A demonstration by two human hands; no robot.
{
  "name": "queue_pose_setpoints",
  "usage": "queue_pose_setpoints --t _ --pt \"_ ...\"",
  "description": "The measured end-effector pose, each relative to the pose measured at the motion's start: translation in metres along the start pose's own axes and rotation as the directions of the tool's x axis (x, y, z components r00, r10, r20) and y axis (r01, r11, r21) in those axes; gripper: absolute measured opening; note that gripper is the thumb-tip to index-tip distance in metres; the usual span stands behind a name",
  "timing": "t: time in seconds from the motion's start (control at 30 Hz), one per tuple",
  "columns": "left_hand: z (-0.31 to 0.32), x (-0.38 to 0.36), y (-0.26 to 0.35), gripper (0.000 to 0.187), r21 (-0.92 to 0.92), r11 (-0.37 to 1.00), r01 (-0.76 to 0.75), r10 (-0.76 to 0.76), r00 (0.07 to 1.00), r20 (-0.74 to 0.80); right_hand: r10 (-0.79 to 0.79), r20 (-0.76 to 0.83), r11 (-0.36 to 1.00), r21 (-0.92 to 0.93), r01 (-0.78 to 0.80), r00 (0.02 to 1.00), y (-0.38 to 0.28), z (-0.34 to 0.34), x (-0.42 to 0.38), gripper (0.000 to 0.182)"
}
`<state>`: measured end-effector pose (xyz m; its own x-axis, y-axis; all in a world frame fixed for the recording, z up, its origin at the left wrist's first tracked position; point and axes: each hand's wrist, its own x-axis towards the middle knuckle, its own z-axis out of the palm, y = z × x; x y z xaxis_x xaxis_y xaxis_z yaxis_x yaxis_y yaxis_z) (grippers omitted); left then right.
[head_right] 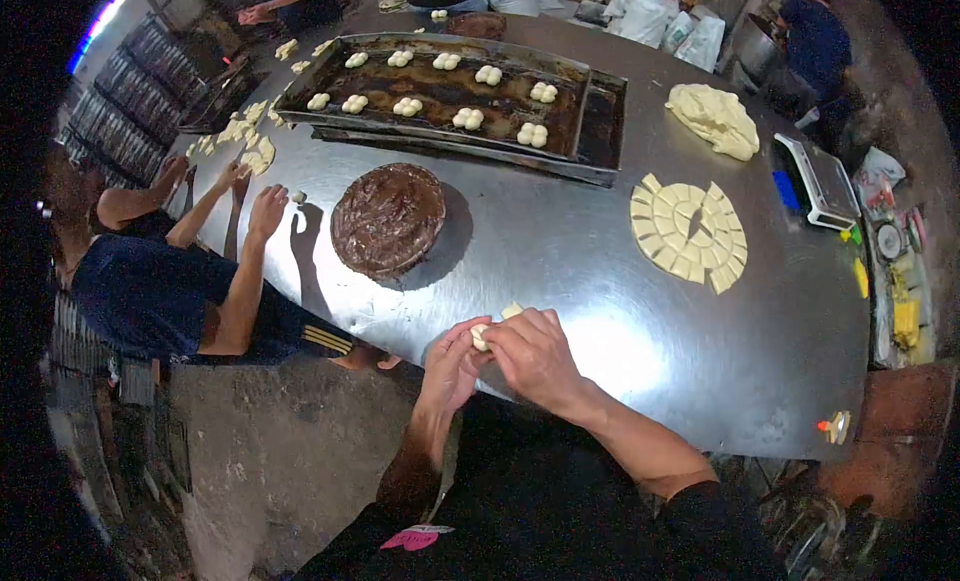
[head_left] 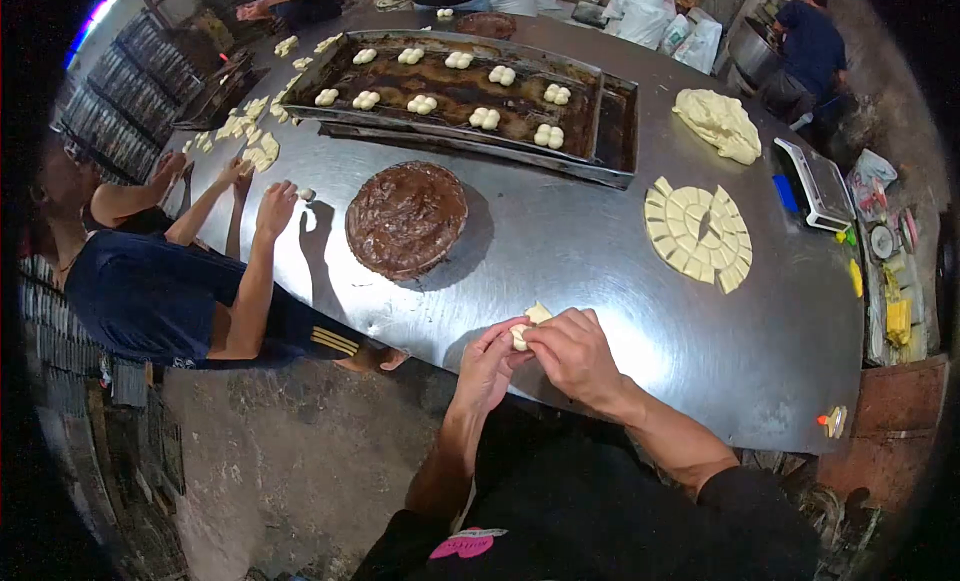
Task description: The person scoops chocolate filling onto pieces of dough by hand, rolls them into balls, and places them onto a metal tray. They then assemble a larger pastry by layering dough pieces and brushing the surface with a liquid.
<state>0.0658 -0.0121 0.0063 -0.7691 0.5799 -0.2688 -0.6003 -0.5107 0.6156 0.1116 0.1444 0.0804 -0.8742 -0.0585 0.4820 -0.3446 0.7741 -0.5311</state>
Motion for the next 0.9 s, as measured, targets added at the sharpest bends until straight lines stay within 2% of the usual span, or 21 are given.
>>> queue_pose_setpoints --t 0.07,0.13,0.2,0.27,0.33,0.37,0.43,0.47,0.6,0.67,0.8,0.9 --pt "0.011 -0.003 -0.001 0.034 0.012 0.998 -0.062 0.062 0.997 0.037 -0.044 0.020 0.999 0.023 0.043 0.999 0.003 -0.008 -0.001 0.014" --pt "0.011 -0.003 0.000 0.035 0.054 0.997 -0.055 0.050 0.995 0.090 0.000 0.123 1.000 -0.031 0.004 0.992 0.000 -0.018 0.000 0.013" --pt "0.013 -0.001 0.004 0.036 0.090 0.994 -0.063 0.051 0.989 0.139 -0.043 0.078 0.999 -0.023 0.045 0.996 -0.001 -0.022 0.008 0.012" --pt "0.014 -0.001 0.009 0.035 0.057 0.998 0.008 -0.016 0.989 0.148 -0.084 0.036 0.996 -0.013 0.085 0.996 0.002 -0.019 0.011 0.012" --pt "0.014 -0.003 0.012 0.035 0.045 0.999 -0.028 0.023 0.992 0.122 0.002 0.088 1.000 0.014 -0.003 0.996 0.015 -0.008 0.011 0.012" --pt "0.014 -0.003 0.013 0.036 0.036 0.998 -0.055 0.051 0.994 0.101 -0.004 0.093 1.000 0.017 0.003 0.996 0.017 -0.003 0.011 0.012" --pt "0.011 -0.003 0.016 0.036 0.046 0.998 -0.053 0.052 0.998 0.033 0.004 -0.012 1.000 0.028 -0.004 1.000 0.012 0.007 0.013 0.012" --pt "0.008 -0.003 0.019 0.036 0.058 0.997 -0.046 0.047 0.999 -0.027 0.005 -0.005 0.999 0.033 -0.005 1.000 0.007 0.011 0.017 0.012" --pt "-0.002 0.001 0.035 0.036 0.084 0.995 0.050 -0.042 0.994 -0.103 -0.029 -0.008 1.000 -0.007 0.029 1.000 0.004 0.028 0.031 0.011" --pt "-0.009 0.008 0.039 0.034 0.079 0.992 -0.096 0.100 0.994 -0.051 0.005 0.095 0.999 0.050 -0.010 0.995 0.009 0.037 0.040 0.016" --pt "-0.027 0.027 0.048 0.033 0.066 0.998 -0.013 0.012 1.000 0.026 0.047 0.102 0.998 -0.045 -0.043 0.994 0.007 0.035 0.057 0.015" --pt "-0.023 0.043 0.043 0.033 0.128 0.989 0.071 -0.085 0.990 0.109 0.054 -0.008 0.998 -0.037 -0.054 0.999 0.014 0.028 0.053 0.014"
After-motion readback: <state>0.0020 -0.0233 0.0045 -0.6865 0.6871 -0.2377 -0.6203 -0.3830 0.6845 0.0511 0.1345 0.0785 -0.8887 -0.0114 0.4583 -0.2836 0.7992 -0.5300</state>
